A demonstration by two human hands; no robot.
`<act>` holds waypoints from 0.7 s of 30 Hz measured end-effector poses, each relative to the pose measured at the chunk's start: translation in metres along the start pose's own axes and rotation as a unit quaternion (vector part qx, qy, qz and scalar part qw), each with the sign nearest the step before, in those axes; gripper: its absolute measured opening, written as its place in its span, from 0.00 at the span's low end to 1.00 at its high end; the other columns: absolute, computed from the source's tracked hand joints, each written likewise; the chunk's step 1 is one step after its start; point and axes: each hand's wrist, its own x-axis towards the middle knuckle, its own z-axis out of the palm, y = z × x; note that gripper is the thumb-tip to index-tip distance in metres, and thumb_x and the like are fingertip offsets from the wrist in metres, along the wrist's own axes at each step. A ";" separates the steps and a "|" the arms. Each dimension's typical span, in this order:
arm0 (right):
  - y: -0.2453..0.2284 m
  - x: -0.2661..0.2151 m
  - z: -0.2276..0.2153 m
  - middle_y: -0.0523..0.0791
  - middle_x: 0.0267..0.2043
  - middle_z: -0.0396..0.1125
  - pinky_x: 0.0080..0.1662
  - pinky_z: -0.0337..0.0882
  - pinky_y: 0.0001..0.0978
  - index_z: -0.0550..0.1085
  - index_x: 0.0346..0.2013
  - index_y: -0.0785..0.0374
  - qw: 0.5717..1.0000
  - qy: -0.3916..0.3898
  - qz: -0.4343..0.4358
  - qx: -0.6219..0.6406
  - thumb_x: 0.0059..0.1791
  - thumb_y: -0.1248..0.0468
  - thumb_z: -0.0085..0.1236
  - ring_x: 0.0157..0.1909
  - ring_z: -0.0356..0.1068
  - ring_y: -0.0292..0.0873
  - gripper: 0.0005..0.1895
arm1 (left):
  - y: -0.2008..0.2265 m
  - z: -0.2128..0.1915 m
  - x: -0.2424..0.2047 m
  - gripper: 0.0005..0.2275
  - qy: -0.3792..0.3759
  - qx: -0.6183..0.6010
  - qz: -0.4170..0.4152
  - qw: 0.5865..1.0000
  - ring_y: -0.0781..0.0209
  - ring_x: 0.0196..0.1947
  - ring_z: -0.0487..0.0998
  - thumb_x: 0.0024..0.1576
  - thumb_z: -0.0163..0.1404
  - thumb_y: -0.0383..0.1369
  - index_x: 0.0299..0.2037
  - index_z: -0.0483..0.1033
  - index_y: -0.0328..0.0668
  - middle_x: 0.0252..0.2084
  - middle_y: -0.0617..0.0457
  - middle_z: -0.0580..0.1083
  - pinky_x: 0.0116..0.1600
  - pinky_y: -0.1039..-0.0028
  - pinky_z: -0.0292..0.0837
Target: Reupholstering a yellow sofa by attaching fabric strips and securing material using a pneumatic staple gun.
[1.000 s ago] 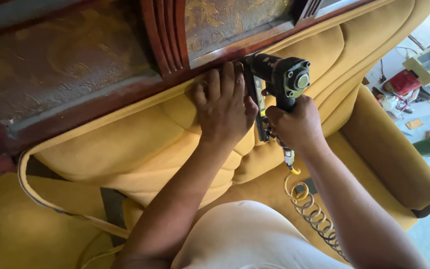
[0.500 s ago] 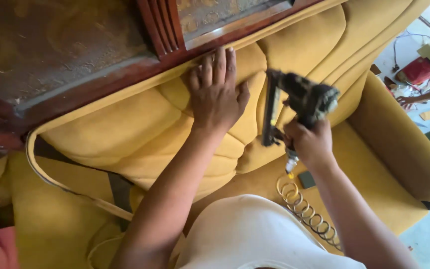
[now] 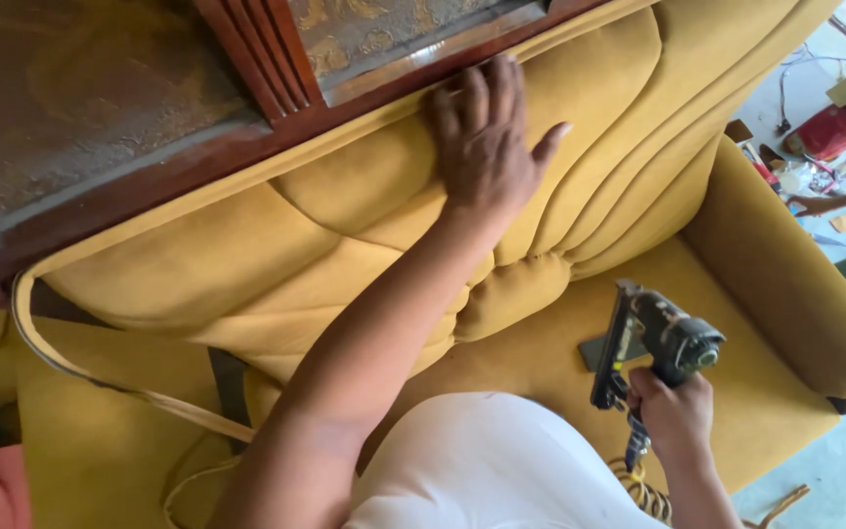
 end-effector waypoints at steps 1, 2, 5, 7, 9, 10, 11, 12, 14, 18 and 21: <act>0.007 0.000 -0.003 0.49 0.19 0.68 0.27 0.64 0.36 0.75 0.21 0.70 1.000 0.011 0.019 -0.012 0.43 0.68 0.58 0.22 0.67 0.42 0.08 | 0.008 0.005 0.007 0.40 0.018 -0.019 -0.004 1.000 0.43 0.70 0.56 0.60 0.28 0.64 0.72 0.53 0.38 0.74 0.48 0.56 0.71 0.41 0.49; 0.015 0.004 -0.006 0.49 0.19 0.68 0.27 0.64 0.36 0.75 0.21 0.70 1.000 0.007 0.016 -0.013 0.43 0.68 0.58 0.22 0.67 0.42 0.08 | 0.011 0.005 0.010 0.40 0.019 -0.016 -0.008 1.000 0.43 0.70 0.56 0.60 0.28 0.64 0.72 0.53 0.38 0.74 0.48 0.56 0.71 0.41 0.49; 0.031 0.012 -0.010 0.50 0.20 0.69 0.27 0.66 0.37 0.75 0.22 0.72 0.999 -0.003 0.036 -0.024 0.43 0.68 0.59 0.21 0.68 0.43 0.09 | 0.015 -0.001 0.010 0.40 0.009 0.009 0.023 1.000 0.44 0.72 0.56 0.61 0.28 0.64 0.72 0.54 0.36 0.74 0.47 0.57 0.72 0.44 0.50; 0.027 0.014 -0.010 0.50 0.21 0.69 0.27 0.66 0.38 0.76 0.27 0.70 0.997 -0.003 0.067 -0.022 0.43 0.67 0.59 0.22 0.68 0.42 0.06 | 0.011 -0.009 0.003 0.39 0.010 0.036 0.038 0.999 0.45 0.72 0.57 0.64 0.29 0.63 0.73 0.55 0.34 0.74 0.48 0.58 0.74 0.44 0.50; 0.034 0.023 -0.010 0.50 0.21 0.70 0.28 0.67 0.37 0.76 0.27 0.70 0.998 -0.010 0.049 -0.025 0.43 0.67 0.59 0.23 0.68 0.42 0.07 | -0.013 -0.010 -0.012 0.38 0.017 0.008 0.017 1.000 0.45 0.72 0.58 0.64 0.30 0.62 0.72 0.57 0.36 0.74 0.47 0.59 0.75 0.45 0.49; 0.038 0.028 -0.011 0.50 0.21 0.70 0.29 0.67 0.36 0.77 0.27 0.71 0.999 -0.010 0.030 -0.028 0.43 0.66 0.60 0.24 0.69 0.41 0.07 | -0.023 -0.010 -0.018 0.37 0.027 -0.026 -0.001 0.999 0.45 0.72 0.58 0.64 0.31 0.62 0.71 0.58 0.38 0.73 0.46 0.60 0.76 0.47 0.48; 0.036 0.033 -0.011 0.50 0.21 0.70 0.29 0.67 0.36 0.77 0.27 0.71 0.999 -0.012 0.031 -0.026 0.43 0.66 0.60 0.24 0.69 0.41 0.07 | -0.037 -0.017 -0.030 0.37 0.027 -0.023 0.000 0.999 0.45 0.72 0.58 0.64 0.31 0.62 0.71 0.58 0.38 0.73 0.46 0.60 0.76 0.47 0.48; 0.035 0.037 -0.011 0.50 0.22 0.70 0.30 0.68 0.36 0.77 0.27 0.70 0.998 -0.016 0.038 -0.038 0.43 0.66 0.60 0.24 0.69 0.41 0.08 | -0.052 -0.025 -0.042 0.36 0.009 -0.003 -0.032 0.999 0.45 0.73 0.58 0.65 0.30 0.62 0.72 0.58 0.40 0.74 0.46 0.59 0.76 0.46 0.46; 0.034 0.044 -0.011 0.50 0.22 0.71 0.30 0.69 0.36 0.77 0.27 0.70 0.997 -0.025 0.045 -0.049 0.43 0.65 0.61 0.23 0.70 0.42 0.08 | -0.079 -0.034 -0.066 0.35 -0.010 0.021 -0.066 0.998 0.44 0.73 0.57 0.66 0.29 0.61 0.73 0.57 0.42 0.75 0.46 0.58 0.76 0.45 0.44; 0.033 0.055 -0.007 0.50 0.23 0.71 0.29 0.69 0.37 0.76 0.28 0.70 0.996 -0.047 0.050 -0.055 0.43 0.65 0.61 0.23 0.70 0.42 0.08 | -0.121 -0.046 -0.107 0.38 -0.014 0.074 -0.130 0.989 0.38 0.76 0.52 0.65 0.21 0.64 0.76 0.54 0.47 0.78 0.45 0.55 0.77 0.41 0.41; 0.036 0.061 -0.003 0.50 0.22 0.71 0.29 0.69 0.37 0.76 0.29 0.70 0.995 -0.062 0.043 -0.062 0.44 0.65 0.61 0.23 0.70 0.43 0.08 | -0.141 -0.057 -0.125 0.39 -0.033 0.080 -0.204 0.975 0.33 0.76 0.48 0.61 0.20 0.67 0.77 0.53 0.54 0.78 0.43 0.52 0.74 0.37 0.40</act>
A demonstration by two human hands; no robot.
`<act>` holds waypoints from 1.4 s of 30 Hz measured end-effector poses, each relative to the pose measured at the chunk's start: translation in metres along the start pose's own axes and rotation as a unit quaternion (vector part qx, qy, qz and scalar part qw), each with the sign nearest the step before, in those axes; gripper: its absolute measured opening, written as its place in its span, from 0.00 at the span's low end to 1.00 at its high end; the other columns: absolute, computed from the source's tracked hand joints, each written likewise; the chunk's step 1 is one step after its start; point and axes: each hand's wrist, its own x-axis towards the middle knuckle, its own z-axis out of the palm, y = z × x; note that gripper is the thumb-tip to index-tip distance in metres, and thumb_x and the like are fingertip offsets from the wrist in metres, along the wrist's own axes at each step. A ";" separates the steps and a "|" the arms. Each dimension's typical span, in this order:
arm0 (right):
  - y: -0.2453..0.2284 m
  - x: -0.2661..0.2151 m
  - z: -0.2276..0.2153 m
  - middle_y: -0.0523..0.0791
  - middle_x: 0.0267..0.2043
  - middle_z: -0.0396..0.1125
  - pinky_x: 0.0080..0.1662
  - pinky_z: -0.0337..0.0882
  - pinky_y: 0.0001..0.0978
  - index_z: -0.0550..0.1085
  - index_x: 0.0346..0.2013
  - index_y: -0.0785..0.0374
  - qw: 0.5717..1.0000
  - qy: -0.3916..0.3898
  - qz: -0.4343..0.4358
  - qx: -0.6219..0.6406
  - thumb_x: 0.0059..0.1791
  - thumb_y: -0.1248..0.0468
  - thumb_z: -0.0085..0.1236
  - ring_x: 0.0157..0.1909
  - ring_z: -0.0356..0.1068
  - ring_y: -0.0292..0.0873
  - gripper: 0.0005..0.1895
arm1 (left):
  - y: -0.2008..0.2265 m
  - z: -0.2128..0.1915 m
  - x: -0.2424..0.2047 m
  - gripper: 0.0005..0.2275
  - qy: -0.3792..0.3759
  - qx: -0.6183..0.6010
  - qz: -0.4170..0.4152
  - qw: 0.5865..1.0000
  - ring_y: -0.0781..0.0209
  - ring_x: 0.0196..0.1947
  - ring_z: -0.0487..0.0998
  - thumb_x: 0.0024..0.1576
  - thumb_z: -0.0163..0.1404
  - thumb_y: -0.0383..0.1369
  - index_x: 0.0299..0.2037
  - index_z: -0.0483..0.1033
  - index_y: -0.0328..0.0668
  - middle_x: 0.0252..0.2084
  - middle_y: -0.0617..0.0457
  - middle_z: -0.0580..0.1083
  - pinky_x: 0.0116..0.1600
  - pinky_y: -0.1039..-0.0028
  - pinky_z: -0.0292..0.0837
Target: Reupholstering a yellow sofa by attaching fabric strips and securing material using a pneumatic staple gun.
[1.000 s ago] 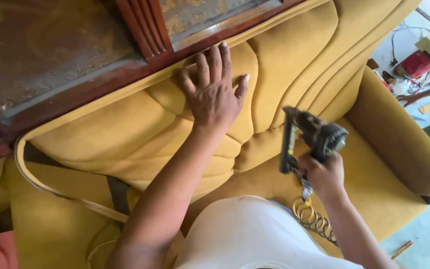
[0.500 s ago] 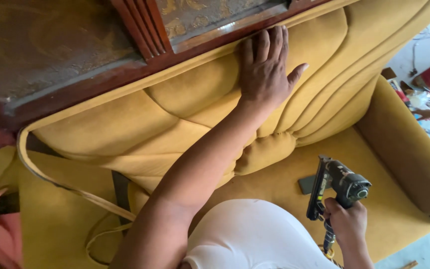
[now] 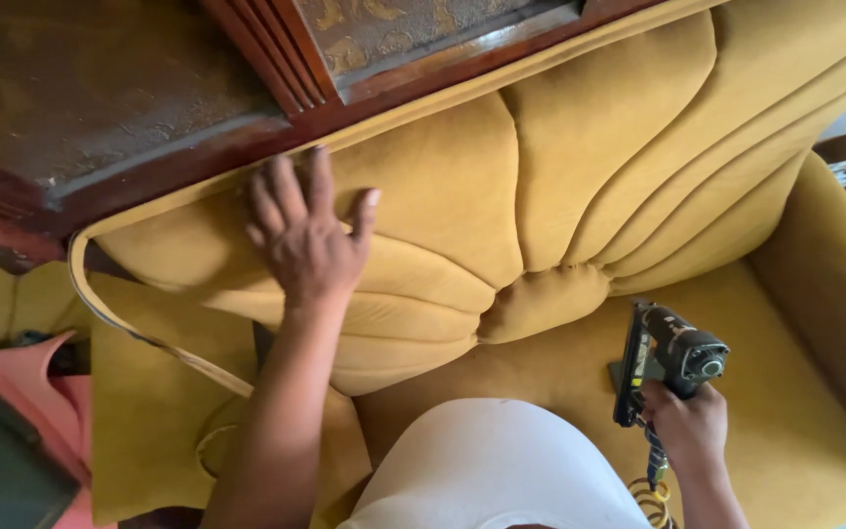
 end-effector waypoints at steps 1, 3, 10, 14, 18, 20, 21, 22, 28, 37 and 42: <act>0.001 0.003 0.002 0.50 0.22 0.71 0.30 0.68 0.36 0.76 0.28 0.71 1.000 0.004 -0.018 -0.020 0.44 0.65 0.61 0.24 0.70 0.42 0.09 | -0.007 -0.002 -0.001 0.39 -0.024 -0.020 -0.038 0.999 0.31 0.75 0.45 0.59 0.21 0.68 0.77 0.53 0.60 0.77 0.42 0.51 0.71 0.34 0.39; 0.010 0.009 0.006 0.49 0.22 0.71 0.30 0.68 0.36 0.76 0.28 0.69 1.000 -0.005 -0.013 -0.016 0.44 0.63 0.62 0.24 0.70 0.42 0.09 | -0.023 0.001 -0.006 0.39 -0.022 -0.016 -0.059 0.998 0.29 0.75 0.44 0.59 0.23 0.69 0.77 0.53 0.59 0.78 0.41 0.50 0.70 0.33 0.38; 0.019 0.026 -0.005 0.50 0.20 0.71 0.31 0.68 0.36 0.76 0.26 0.72 0.998 -0.045 -0.025 -0.030 0.46 0.63 0.62 0.23 0.70 0.42 0.12 | -0.057 -0.001 -0.031 0.38 0.120 0.025 -0.073 0.990 0.25 0.75 0.48 0.66 0.33 0.67 0.75 0.62 0.47 0.76 0.35 0.53 0.76 0.33 0.41; 0.021 0.062 -0.018 0.49 0.21 0.72 0.31 0.68 0.37 0.76 0.28 0.69 0.998 -0.050 -0.033 -0.029 0.44 0.66 0.62 0.24 0.71 0.41 0.07 | -0.083 0.004 -0.036 0.38 0.147 0.020 -0.108 0.983 0.23 0.73 0.49 0.66 0.34 0.67 0.73 0.64 0.43 0.75 0.35 0.54 0.74 0.34 0.41; -0.024 0.079 -0.038 0.50 0.23 0.70 0.30 0.66 0.37 0.76 0.29 0.72 0.993 -0.043 -0.114 -0.006 0.45 0.68 0.62 0.24 0.68 0.44 0.07 | -0.106 0.005 -0.040 0.38 0.170 0.052 -0.094 0.979 0.28 0.75 0.51 0.65 0.33 0.67 0.73 0.65 0.44 0.74 0.37 0.54 0.77 0.34 0.42; -0.051 0.086 -0.042 0.49 0.25 0.72 0.31 0.68 0.34 0.77 0.31 0.70 0.985 -0.026 -0.160 -0.060 0.44 0.70 0.63 0.26 0.71 0.43 0.05 | -0.112 0.001 -0.038 0.38 0.173 0.048 -0.108 0.978 0.28 0.75 0.51 0.65 0.32 0.67 0.73 0.64 0.44 0.74 0.36 0.54 0.76 0.35 0.43; -0.059 0.095 -0.044 0.48 0.28 0.72 0.32 0.69 0.34 0.76 0.35 0.73 0.978 -0.027 -0.208 -0.002 0.44 0.72 0.63 0.28 0.70 0.41 0.07 | -0.112 0.000 -0.041 0.39 0.163 0.041 -0.125 0.978 0.28 0.75 0.51 0.65 0.31 0.67 0.74 0.64 0.44 0.75 0.36 0.53 0.76 0.35 0.44; -0.066 0.102 -0.044 0.48 0.31 0.71 0.33 0.70 0.33 0.74 0.38 0.76 0.965 -0.029 -0.254 0.056 0.45 0.73 0.63 0.30 0.70 0.40 0.09 | -0.112 -0.002 -0.044 0.39 0.153 0.033 -0.141 0.978 0.28 0.75 0.51 0.65 0.30 0.67 0.74 0.63 0.45 0.75 0.36 0.52 0.76 0.36 0.44; -0.183 0.051 -0.050 0.48 0.46 0.72 0.35 0.72 0.35 0.69 0.61 0.77 0.901 -0.122 -0.379 0.173 0.45 0.79 0.54 0.32 0.71 0.41 0.27 | -0.114 0.001 -0.048 0.38 0.144 -0.023 -0.211 0.967 0.30 0.77 0.48 0.67 0.32 0.66 0.76 0.57 0.43 0.78 0.35 0.48 0.76 0.42 0.47; -0.183 0.055 -0.002 0.45 0.32 0.67 0.39 0.70 0.30 0.71 0.60 0.69 0.902 -0.173 -0.311 0.245 0.49 0.77 0.54 0.32 0.68 0.37 0.23 | -0.098 -0.017 -0.039 0.37 0.089 -0.029 -0.112 0.989 0.36 0.78 0.47 0.67 0.38 0.59 0.75 0.55 0.35 0.79 0.40 0.47 0.77 0.38 0.41; -0.168 0.041 -0.004 0.44 0.34 0.68 0.35 0.68 0.30 0.73 0.60 0.68 0.936 -0.099 -0.268 0.206 0.48 0.75 0.56 0.31 0.68 0.37 0.24 | -0.014 0.003 -0.012 0.36 0.121 0.022 -0.021 0.992 0.32 0.75 0.48 0.65 0.42 0.58 0.73 0.57 0.36 0.76 0.38 0.51 0.72 0.32 0.39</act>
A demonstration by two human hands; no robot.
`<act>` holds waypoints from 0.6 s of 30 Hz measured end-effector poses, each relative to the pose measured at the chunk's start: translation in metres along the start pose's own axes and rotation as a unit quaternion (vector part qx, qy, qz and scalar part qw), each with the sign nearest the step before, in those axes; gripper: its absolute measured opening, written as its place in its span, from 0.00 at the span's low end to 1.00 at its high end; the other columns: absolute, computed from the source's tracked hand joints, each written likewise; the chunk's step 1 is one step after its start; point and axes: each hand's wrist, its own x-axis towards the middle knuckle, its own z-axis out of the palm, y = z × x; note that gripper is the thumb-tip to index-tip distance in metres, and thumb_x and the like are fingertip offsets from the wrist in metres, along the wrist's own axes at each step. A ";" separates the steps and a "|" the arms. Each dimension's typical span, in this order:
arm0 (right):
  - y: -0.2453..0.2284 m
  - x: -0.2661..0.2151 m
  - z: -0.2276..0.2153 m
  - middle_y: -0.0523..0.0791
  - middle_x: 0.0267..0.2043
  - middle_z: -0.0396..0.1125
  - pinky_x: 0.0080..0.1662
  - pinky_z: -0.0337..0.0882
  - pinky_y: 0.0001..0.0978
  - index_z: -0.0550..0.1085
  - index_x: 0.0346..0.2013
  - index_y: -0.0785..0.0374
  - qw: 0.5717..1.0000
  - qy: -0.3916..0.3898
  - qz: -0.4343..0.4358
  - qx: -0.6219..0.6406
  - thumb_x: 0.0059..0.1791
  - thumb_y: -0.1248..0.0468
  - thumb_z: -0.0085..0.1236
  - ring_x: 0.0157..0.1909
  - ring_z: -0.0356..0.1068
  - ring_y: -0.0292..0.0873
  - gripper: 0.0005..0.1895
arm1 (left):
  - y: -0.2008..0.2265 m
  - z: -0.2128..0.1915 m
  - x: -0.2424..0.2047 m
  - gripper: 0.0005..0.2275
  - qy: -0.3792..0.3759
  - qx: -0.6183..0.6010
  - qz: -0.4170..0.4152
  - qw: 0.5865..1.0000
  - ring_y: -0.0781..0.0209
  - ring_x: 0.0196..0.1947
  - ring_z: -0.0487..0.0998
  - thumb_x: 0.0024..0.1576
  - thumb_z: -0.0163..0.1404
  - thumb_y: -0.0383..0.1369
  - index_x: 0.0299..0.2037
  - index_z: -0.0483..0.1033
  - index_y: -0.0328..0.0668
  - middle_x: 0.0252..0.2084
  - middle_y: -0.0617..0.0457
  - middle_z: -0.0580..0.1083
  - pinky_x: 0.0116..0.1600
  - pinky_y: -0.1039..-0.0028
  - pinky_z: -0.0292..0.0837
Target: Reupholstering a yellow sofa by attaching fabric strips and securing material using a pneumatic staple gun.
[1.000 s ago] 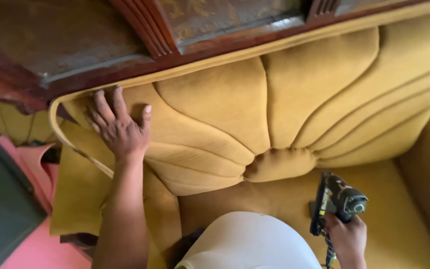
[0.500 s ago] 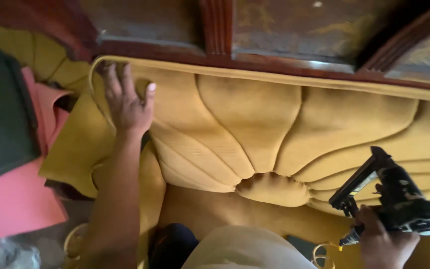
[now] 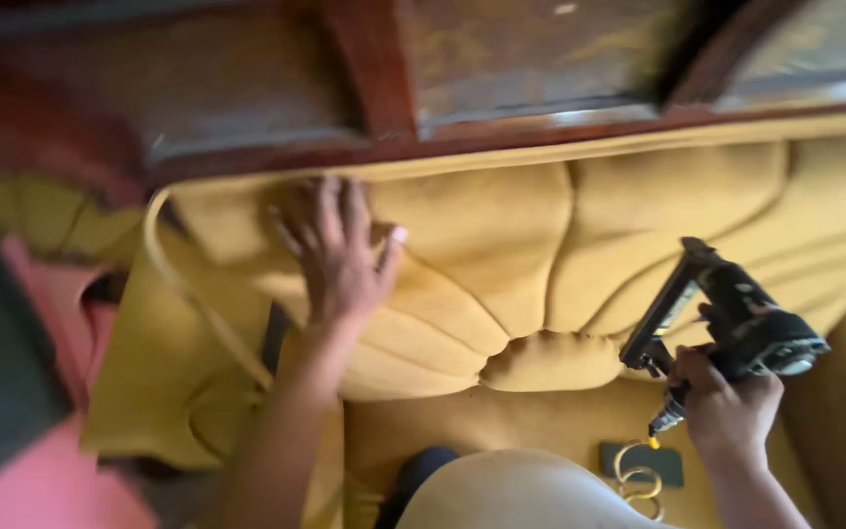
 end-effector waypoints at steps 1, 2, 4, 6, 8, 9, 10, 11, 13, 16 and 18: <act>-0.001 -0.009 -0.004 0.44 0.33 0.68 0.33 0.67 0.30 0.73 0.61 0.67 1.000 0.008 0.013 -0.015 0.48 0.75 0.56 0.29 0.67 0.36 0.25 | 0.022 0.003 0.004 0.35 -0.011 0.022 0.035 0.999 0.31 0.72 0.50 0.61 0.43 0.59 0.71 0.61 0.39 0.73 0.39 0.54 0.68 0.30 0.39; -0.010 -0.020 -0.004 0.44 0.33 0.68 0.33 0.67 0.30 0.73 0.61 0.67 0.999 0.037 0.019 -0.014 0.48 0.75 0.56 0.29 0.67 0.36 0.25 | 0.041 0.003 0.013 0.35 -0.013 0.006 0.060 0.998 0.31 0.72 0.50 0.61 0.43 0.59 0.71 0.61 0.39 0.73 0.39 0.54 0.68 0.30 0.39; -0.028 -0.041 -0.002 0.44 0.30 0.70 0.28 0.66 0.31 0.74 0.54 0.65 0.995 0.084 0.058 -0.018 0.46 0.74 0.58 0.25 0.67 0.37 0.21 | 0.079 0.000 0.022 0.31 0.046 -0.110 0.153 0.981 0.33 0.71 0.55 0.65 0.44 0.56 0.70 0.65 0.39 0.70 0.38 0.59 0.73 0.35 0.45; -0.001 -0.063 -0.026 0.46 0.29 0.71 0.31 0.68 0.31 0.76 0.45 0.70 0.985 0.130 0.055 -0.099 0.48 0.73 0.59 0.27 0.69 0.38 0.11 | 0.107 0.001 0.038 0.31 0.025 -0.135 0.187 0.973 0.36 0.69 0.58 0.65 0.44 0.55 0.70 0.66 0.39 0.68 0.38 0.62 0.71 0.37 0.49; 0.017 -0.083 -0.036 0.48 0.28 0.72 0.33 0.69 0.31 0.78 0.35 0.75 0.968 0.178 0.052 -0.170 0.49 0.73 0.61 0.28 0.71 0.39 0.04 | 0.136 0.004 0.061 0.30 0.015 -0.156 0.227 0.961 0.38 0.66 0.61 0.65 0.44 0.54 0.70 0.68 0.38 0.67 0.39 0.64 0.69 0.39 0.52; 0.020 -0.096 -0.041 0.47 0.28 0.72 0.33 0.69 0.30 0.77 0.35 0.72 0.963 0.212 0.067 -0.155 0.49 0.72 0.62 0.28 0.71 0.38 0.04 | 0.152 0.006 0.067 0.29 0.031 -0.153 0.254 0.955 0.39 0.64 0.63 0.64 0.44 0.53 0.67 0.69 0.39 0.64 0.40 0.66 0.67 0.41 0.55; 0.024 -0.109 -0.044 0.45 0.28 0.72 0.32 0.69 0.29 0.77 0.35 0.69 0.956 0.246 0.082 -0.138 0.48 0.70 0.63 0.28 0.72 0.37 0.04 | 0.167 0.008 0.073 0.27 0.048 -0.151 0.280 0.947 0.40 0.62 0.66 0.63 0.44 0.51 0.64 0.69 0.39 0.62 0.40 0.68 0.65 0.43 0.58; 0.032 -0.123 -0.049 0.45 0.28 0.72 0.32 0.69 0.29 0.77 0.35 0.69 0.951 0.263 0.087 -0.138 0.48 0.70 0.63 0.28 0.72 0.37 0.04 | 0.179 0.007 0.080 0.27 0.047 -0.162 0.293 0.941 0.40 0.62 0.66 0.63 0.44 0.51 0.64 0.69 0.39 0.62 0.40 0.68 0.65 0.43 0.58; 0.046 -0.149 -0.058 0.45 0.30 0.71 0.31 0.66 0.30 0.76 0.37 0.68 0.934 0.320 0.097 -0.127 0.49 0.68 0.65 0.28 0.69 0.36 0.06 | 0.203 0.007 0.093 0.22 -0.017 -0.216 0.327 0.920 0.42 0.58 0.69 0.66 0.45 0.44 0.63 0.71 0.35 0.58 0.42 0.69 0.60 0.50 0.63; 0.055 -0.187 -0.068 0.46 0.27 0.71 0.33 0.67 0.31 0.77 0.34 0.70 0.909 0.362 0.116 -0.171 0.52 0.69 0.64 0.29 0.69 0.38 0.05 | 0.224 0.015 0.101 0.18 0.011 -0.232 0.336 0.913 0.44 0.54 0.70 0.68 0.45 0.38 0.63 0.70 0.34 0.55 0.42 0.70 0.57 0.53 0.66; 0.073 -0.207 -0.074 0.46 0.27 0.71 0.36 0.69 0.28 0.77 0.34 0.70 0.885 0.368 0.075 -0.273 0.53 0.70 0.65 0.29 0.71 0.36 0.06 | 0.224 0.017 0.100 0.18 0.030 -0.239 0.323 0.915 0.46 0.54 0.71 0.65 0.45 0.35 0.62 0.71 0.36 0.56 0.44 0.70 0.58 0.56 0.67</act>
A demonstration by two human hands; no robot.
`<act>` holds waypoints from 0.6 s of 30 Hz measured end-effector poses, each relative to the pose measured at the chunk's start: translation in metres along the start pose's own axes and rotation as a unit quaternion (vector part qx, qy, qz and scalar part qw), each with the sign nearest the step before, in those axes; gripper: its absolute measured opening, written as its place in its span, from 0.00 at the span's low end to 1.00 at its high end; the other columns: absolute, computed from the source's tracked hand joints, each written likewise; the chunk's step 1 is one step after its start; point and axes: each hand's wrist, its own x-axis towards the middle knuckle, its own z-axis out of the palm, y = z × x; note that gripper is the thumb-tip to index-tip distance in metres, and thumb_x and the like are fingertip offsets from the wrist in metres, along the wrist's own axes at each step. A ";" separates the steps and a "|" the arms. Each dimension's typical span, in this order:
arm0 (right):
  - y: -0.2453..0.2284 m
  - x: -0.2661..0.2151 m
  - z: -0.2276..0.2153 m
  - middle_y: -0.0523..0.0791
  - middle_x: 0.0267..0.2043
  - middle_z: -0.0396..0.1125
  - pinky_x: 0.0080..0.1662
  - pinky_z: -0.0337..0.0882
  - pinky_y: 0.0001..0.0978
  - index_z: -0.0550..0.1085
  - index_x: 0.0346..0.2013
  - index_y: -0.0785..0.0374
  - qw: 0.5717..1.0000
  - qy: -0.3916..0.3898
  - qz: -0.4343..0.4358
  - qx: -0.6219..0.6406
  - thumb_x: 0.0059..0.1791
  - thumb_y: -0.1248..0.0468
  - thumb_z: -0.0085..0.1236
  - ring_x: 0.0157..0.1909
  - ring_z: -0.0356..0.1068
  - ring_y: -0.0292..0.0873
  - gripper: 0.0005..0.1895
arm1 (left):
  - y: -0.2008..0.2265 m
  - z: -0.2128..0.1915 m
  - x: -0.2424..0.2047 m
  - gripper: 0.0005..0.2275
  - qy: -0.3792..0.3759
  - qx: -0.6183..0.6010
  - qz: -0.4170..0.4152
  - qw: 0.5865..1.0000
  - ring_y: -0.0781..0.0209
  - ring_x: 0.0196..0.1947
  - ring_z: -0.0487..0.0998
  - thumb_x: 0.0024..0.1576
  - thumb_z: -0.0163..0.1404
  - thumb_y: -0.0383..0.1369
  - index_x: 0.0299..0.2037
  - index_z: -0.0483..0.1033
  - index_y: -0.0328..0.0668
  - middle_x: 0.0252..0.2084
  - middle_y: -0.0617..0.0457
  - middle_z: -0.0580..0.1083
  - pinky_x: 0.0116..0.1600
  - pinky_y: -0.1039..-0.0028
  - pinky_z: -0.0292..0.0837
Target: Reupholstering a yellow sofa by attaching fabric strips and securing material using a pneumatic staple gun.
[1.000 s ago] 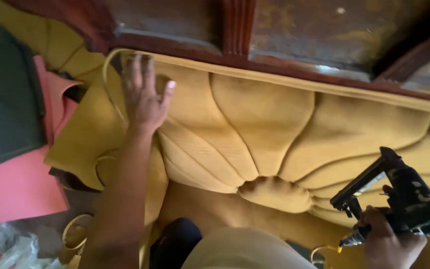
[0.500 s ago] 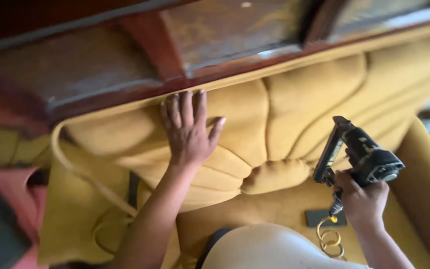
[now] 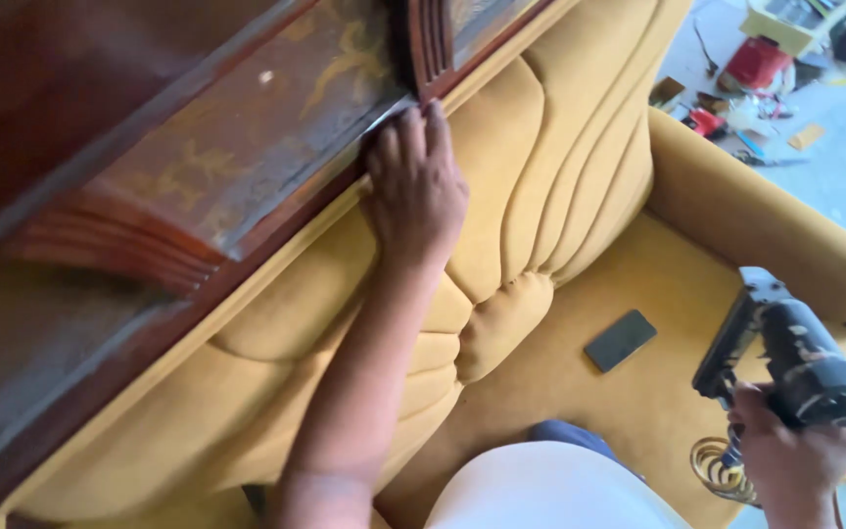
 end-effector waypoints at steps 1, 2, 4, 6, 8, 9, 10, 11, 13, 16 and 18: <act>0.012 -0.004 -0.004 0.46 0.27 0.72 0.39 0.71 0.26 0.76 0.34 0.70 0.993 0.023 -0.078 -0.082 0.54 0.71 0.65 0.29 0.72 0.35 0.07 | 0.000 0.002 0.001 0.18 0.025 0.006 -0.019 0.999 0.48 0.55 0.71 0.62 0.45 0.33 0.61 0.71 0.37 0.58 0.45 0.71 0.58 0.58 0.67; -0.009 -0.012 -0.002 0.46 0.27 0.72 0.39 0.71 0.26 0.76 0.34 0.70 0.994 0.029 -0.071 -0.083 0.54 0.71 0.65 0.29 0.72 0.35 0.07 | 0.000 0.001 0.003 0.18 0.024 0.000 -0.011 1.000 0.48 0.55 0.71 0.62 0.45 0.33 0.61 0.71 0.37 0.58 0.45 0.71 0.58 0.58 0.67; -0.051 -0.021 -0.003 0.38 0.32 0.71 0.32 0.68 0.24 0.77 0.51 0.52 0.968 0.058 0.080 0.232 0.45 0.69 0.61 0.28 0.70 0.31 0.20 | 0.002 -0.003 0.003 0.18 0.031 -0.001 -0.053 0.998 0.45 0.52 0.71 0.61 0.46 0.34 0.60 0.73 0.37 0.56 0.45 0.71 0.55 0.57 0.68; -0.047 -0.024 -0.007 0.39 0.33 0.71 0.33 0.69 0.25 0.76 0.54 0.56 0.974 0.053 0.057 0.214 0.46 0.70 0.61 0.29 0.70 0.32 0.21 | 0.001 -0.004 0.002 0.16 0.032 0.003 -0.056 0.998 0.46 0.52 0.71 0.64 0.46 0.34 0.59 0.74 0.37 0.56 0.46 0.71 0.57 0.57 0.68; -0.019 -0.017 -0.005 0.41 0.35 0.71 0.35 0.69 0.26 0.74 0.56 0.60 0.979 0.050 0.026 0.198 0.47 0.71 0.61 0.31 0.71 0.33 0.22 | 0.001 -0.004 0.005 0.15 0.041 0.007 -0.062 0.997 0.47 0.53 0.72 0.67 0.46 0.35 0.59 0.74 0.37 0.55 0.48 0.71 0.59 0.57 0.68; 0.009 -0.011 -0.006 0.45 0.34 0.71 0.37 0.70 0.28 0.74 0.48 0.69 0.990 0.047 0.039 0.131 0.51 0.73 0.63 0.31 0.72 0.37 0.12 | 0.003 -0.004 0.001 0.15 0.045 0.006 -0.063 0.997 0.47 0.52 0.72 0.66 0.46 0.35 0.58 0.75 0.37 0.55 0.47 0.72 0.57 0.57 0.68; 0.037 -0.005 -0.008 0.50 0.33 0.72 0.38 0.72 0.30 0.74 0.41 0.77 0.996 0.044 0.051 0.063 0.55 0.75 0.65 0.31 0.72 0.41 0.06 | 0.005 -0.004 -0.002 0.15 0.049 0.005 -0.064 0.997 0.47 0.51 0.71 0.65 0.46 0.35 0.58 0.75 0.37 0.55 0.46 0.72 0.55 0.58 0.68; 0.029 0.008 -0.008 0.50 0.33 0.72 0.38 0.72 0.30 0.74 0.41 0.77 0.996 0.037 0.041 0.063 0.55 0.75 0.65 0.31 0.72 0.41 0.06 | 0.005 -0.003 0.000 0.15 0.054 0.010 -0.074 0.996 0.47 0.51 0.71 0.65 0.46 0.35 0.58 0.75 0.37 0.55 0.46 0.72 0.55 0.58 0.68; 0.013 0.037 -0.009 0.50 0.34 0.71 0.36 0.70 0.31 0.71 0.42 0.77 0.993 -0.001 0.019 0.119 0.55 0.75 0.63 0.31 0.72 0.41 0.08 | 0.007 -0.002 0.003 0.14 0.059 0.031 -0.080 0.995 0.48 0.52 0.72 0.65 0.47 0.35 0.57 0.76 0.38 0.54 0.48 0.72 0.58 0.58 0.69; -0.020 0.093 -0.001 0.45 0.36 0.70 0.37 0.72 0.30 0.67 0.53 0.68 0.974 -0.039 -0.040 0.218 0.49 0.74 0.62 0.34 0.72 0.37 0.20 | 0.006 0.020 0.005 0.13 0.092 0.032 -0.100 0.990 0.49 0.54 0.72 0.66 0.47 0.34 0.57 0.76 0.40 0.54 0.49 0.71 0.58 0.59 0.69; -0.043 0.119 -0.002 0.44 0.35 0.70 0.35 0.72 0.29 0.67 0.55 0.66 0.970 -0.069 -0.064 0.222 0.46 0.73 0.62 0.32 0.72 0.36 0.23 | 0.014 0.030 0.008 0.12 0.104 0.065 -0.122 0.985 0.49 0.53 0.72 0.64 0.48 0.34 0.56 0.76 0.42 0.52 0.50 0.71 0.55 0.58 0.69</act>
